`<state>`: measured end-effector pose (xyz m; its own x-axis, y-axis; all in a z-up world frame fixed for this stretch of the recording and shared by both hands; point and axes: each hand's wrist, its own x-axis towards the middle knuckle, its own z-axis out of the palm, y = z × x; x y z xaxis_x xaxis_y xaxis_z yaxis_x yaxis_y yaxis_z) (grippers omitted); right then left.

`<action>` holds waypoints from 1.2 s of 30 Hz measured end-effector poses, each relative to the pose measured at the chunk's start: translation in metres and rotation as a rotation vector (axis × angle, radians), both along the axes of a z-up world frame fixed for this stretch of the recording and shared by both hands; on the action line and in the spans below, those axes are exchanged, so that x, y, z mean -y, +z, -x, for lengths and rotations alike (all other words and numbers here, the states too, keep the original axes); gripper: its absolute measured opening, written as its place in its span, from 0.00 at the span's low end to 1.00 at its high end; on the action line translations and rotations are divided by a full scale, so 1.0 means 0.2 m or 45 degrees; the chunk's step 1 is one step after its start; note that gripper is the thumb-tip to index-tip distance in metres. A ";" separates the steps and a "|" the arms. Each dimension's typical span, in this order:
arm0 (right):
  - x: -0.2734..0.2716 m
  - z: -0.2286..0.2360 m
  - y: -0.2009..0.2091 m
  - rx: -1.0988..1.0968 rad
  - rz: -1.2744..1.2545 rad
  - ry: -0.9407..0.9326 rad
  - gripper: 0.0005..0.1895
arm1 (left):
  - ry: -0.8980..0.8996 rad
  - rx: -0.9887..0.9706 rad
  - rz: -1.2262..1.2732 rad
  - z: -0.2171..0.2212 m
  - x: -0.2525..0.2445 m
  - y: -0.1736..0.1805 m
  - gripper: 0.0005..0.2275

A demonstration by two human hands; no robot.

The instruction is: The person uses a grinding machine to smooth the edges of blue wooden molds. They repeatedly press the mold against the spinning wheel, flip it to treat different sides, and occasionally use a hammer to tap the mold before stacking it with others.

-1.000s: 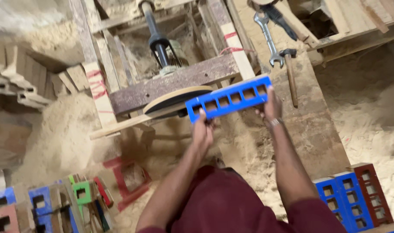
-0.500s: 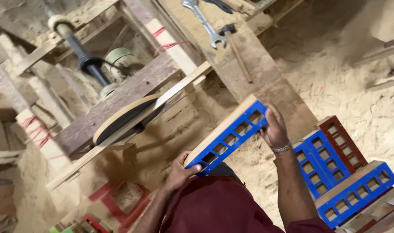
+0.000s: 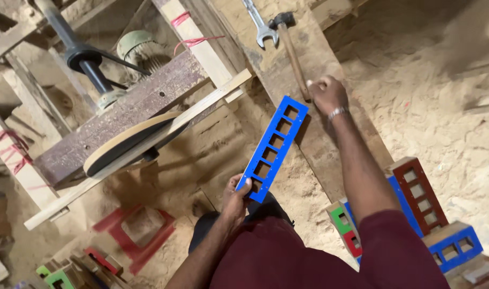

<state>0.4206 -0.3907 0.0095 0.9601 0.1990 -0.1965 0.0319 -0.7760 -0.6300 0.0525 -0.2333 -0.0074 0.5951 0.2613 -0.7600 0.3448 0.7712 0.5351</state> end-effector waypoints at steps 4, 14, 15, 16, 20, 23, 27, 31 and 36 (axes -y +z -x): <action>-0.11 -0.19 -0.15 -0.120 0.115 0.123 0.26 | 0.032 -0.020 -0.066 -0.03 0.04 -0.01 0.14; -0.19 -0.26 0.01 -0.076 0.033 -0.057 0.23 | 0.144 -0.069 -0.049 -0.11 0.08 0.02 0.12; -0.18 -0.19 0.09 -0.079 -0.036 -0.121 0.22 | 0.154 -0.070 -0.041 -0.13 0.08 0.02 0.12; -0.18 -0.11 0.17 -0.098 -0.124 -0.188 0.21 | 0.168 -0.070 -0.036 -0.14 0.08 0.01 0.11; -0.04 0.44 0.39 -0.322 -0.616 -0.452 0.17 | 0.161 0.112 -0.061 -0.19 0.09 -0.06 0.10; 0.06 0.86 0.41 -0.373 -1.049 -0.489 0.15 | 0.157 0.135 -0.076 -0.25 0.08 -0.11 0.10; 0.09 1.15 0.29 -0.228 -1.191 -0.475 0.17 | 0.170 0.038 -0.161 -0.37 0.06 -0.14 0.11; 0.12 1.13 0.18 -0.312 -0.703 -0.452 0.16 | 0.137 -0.054 -0.281 -0.38 0.08 -0.17 0.13; 0.10 1.01 0.25 0.407 -0.668 -0.147 0.18 | 0.127 -0.045 -0.344 -0.38 0.10 -0.21 0.15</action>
<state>0.2187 -0.4112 0.0585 0.9764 0.0823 0.1995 0.2158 -0.3757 -0.9013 0.1290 -0.2534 -0.0492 0.5304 0.5128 -0.6751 0.2967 0.6337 0.7144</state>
